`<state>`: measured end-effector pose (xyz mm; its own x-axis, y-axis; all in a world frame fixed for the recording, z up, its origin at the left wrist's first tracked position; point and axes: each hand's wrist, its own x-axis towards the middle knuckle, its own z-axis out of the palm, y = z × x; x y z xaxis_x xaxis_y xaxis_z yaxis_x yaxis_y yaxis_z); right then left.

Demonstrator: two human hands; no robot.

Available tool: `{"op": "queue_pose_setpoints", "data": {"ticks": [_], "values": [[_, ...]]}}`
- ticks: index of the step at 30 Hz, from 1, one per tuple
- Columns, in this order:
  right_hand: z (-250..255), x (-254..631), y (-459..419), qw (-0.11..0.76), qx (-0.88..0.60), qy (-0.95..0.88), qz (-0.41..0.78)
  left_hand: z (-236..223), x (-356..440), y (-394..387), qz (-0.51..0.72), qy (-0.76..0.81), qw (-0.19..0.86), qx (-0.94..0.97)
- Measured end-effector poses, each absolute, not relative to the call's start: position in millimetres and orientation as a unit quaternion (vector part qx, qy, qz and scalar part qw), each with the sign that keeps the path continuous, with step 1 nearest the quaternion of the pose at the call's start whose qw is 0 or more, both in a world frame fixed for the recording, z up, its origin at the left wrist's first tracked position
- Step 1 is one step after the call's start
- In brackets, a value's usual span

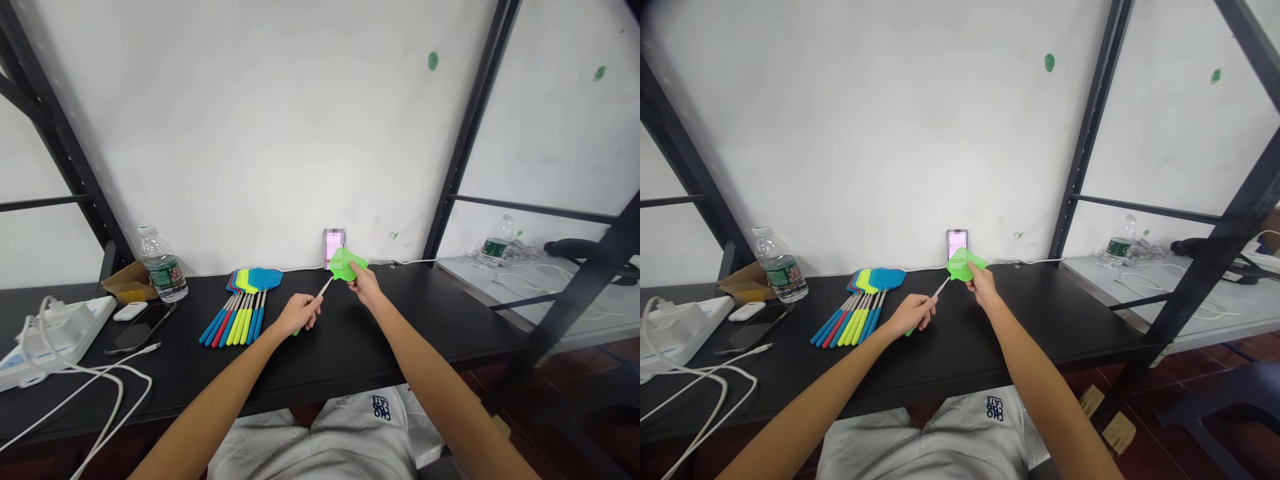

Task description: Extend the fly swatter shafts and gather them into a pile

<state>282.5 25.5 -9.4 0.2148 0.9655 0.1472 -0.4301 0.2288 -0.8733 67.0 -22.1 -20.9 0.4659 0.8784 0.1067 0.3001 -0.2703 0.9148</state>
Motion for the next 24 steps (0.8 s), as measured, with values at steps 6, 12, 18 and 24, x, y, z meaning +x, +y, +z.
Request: {"op": "queue_pose_setpoints", "data": {"ticks": [6,12,18,24], "values": [[-6.4,279.9,21.9,0.700,-0.349,-0.370,0.501,-19.9,66.9,-23.0,0.314,0.408,0.436,0.738],[-5.0,278.7,19.5,0.686,-0.340,-0.390,0.512,-17.8,66.6,-25.1,0.317,0.405,0.431,0.741],[-4.2,282.2,18.9,0.681,-0.332,-0.405,0.512,-18.2,66.8,-25.1,0.332,0.402,0.428,0.738],[-3.1,283.9,17.9,0.665,-0.330,-0.418,0.523,-17.8,66.3,-26.9,0.325,0.403,0.429,0.740]]}}
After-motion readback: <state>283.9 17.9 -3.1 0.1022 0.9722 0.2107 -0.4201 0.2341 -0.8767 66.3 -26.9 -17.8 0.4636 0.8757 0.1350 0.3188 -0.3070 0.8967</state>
